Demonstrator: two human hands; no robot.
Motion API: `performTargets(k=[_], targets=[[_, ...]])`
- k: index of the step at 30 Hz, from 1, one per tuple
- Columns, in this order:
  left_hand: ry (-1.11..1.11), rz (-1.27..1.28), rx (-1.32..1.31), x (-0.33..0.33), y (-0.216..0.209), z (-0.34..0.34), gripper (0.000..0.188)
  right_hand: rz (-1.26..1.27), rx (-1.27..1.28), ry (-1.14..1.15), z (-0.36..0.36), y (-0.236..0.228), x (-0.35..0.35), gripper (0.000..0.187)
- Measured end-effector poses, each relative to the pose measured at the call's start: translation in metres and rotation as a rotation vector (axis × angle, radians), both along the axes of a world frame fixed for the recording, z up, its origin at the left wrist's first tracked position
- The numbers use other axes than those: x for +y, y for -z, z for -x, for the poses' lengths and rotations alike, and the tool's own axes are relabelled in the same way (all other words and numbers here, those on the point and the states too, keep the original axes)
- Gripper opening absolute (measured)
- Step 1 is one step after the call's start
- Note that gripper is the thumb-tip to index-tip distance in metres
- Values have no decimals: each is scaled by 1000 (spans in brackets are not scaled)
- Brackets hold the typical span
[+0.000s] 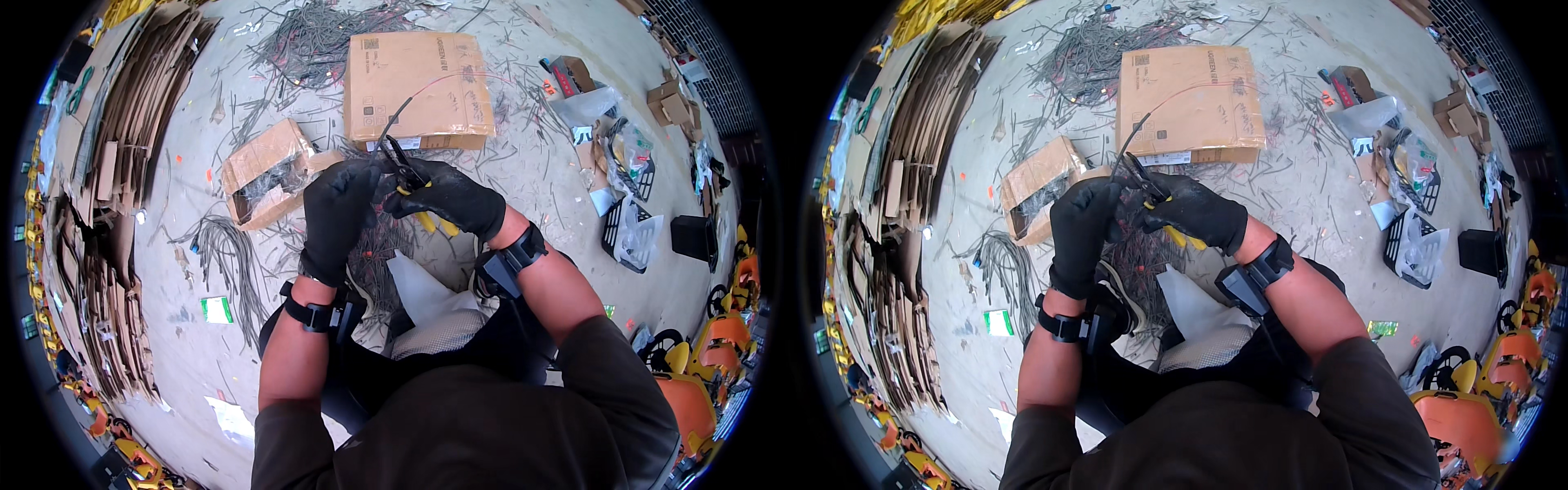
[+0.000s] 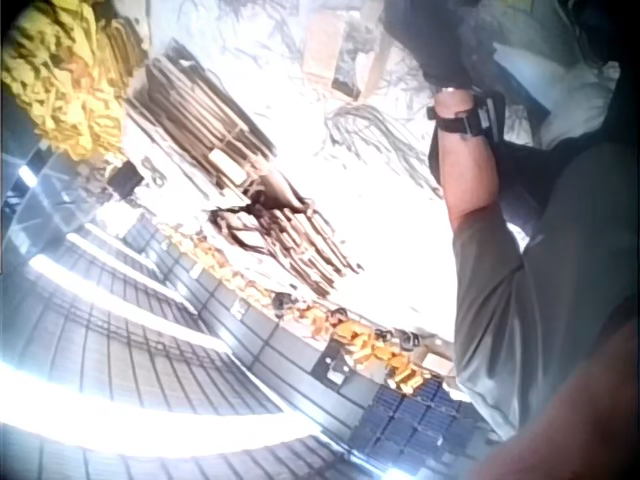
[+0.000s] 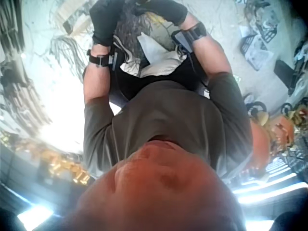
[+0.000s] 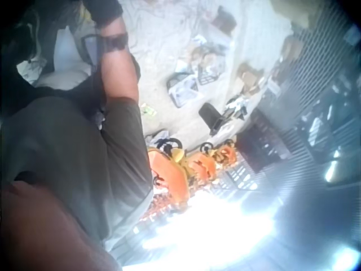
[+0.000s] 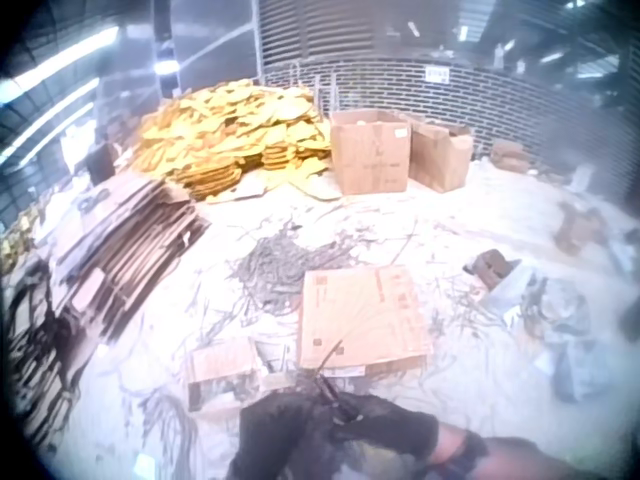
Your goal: The person sits on the floor and uses yellow-handled wire strippers to strip the insulation from black wires. They repeatedly pick up wires, strip them, and drop the pieces onto a pile on the floor.
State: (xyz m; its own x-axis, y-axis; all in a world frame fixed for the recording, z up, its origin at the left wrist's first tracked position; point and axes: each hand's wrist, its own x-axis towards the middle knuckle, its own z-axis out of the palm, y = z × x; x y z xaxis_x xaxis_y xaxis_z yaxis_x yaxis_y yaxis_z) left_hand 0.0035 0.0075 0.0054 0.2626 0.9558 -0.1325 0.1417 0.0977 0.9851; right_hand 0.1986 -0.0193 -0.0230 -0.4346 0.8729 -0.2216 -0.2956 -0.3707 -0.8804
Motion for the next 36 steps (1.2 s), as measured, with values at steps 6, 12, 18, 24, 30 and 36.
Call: performTargets(k=[6,12,18,24,30,36], targets=[[48,-42,53,1,7,4,17,-236,-348,-22,1,1,2,56],[93,-104,139,-3,11,-1,16,-622,-657,70,1,9,-6,58],[108,-63,146,-3,14,-2,15,-816,-846,82,0,6,-6,55],[121,-53,154,-3,15,-2,15,-864,-922,124,-1,20,-8,54],[117,-26,158,-2,10,-4,15,-868,-932,118,-1,13,-11,51],[151,-185,166,-1,14,-4,14,-742,-797,91,-2,9,-9,46]])
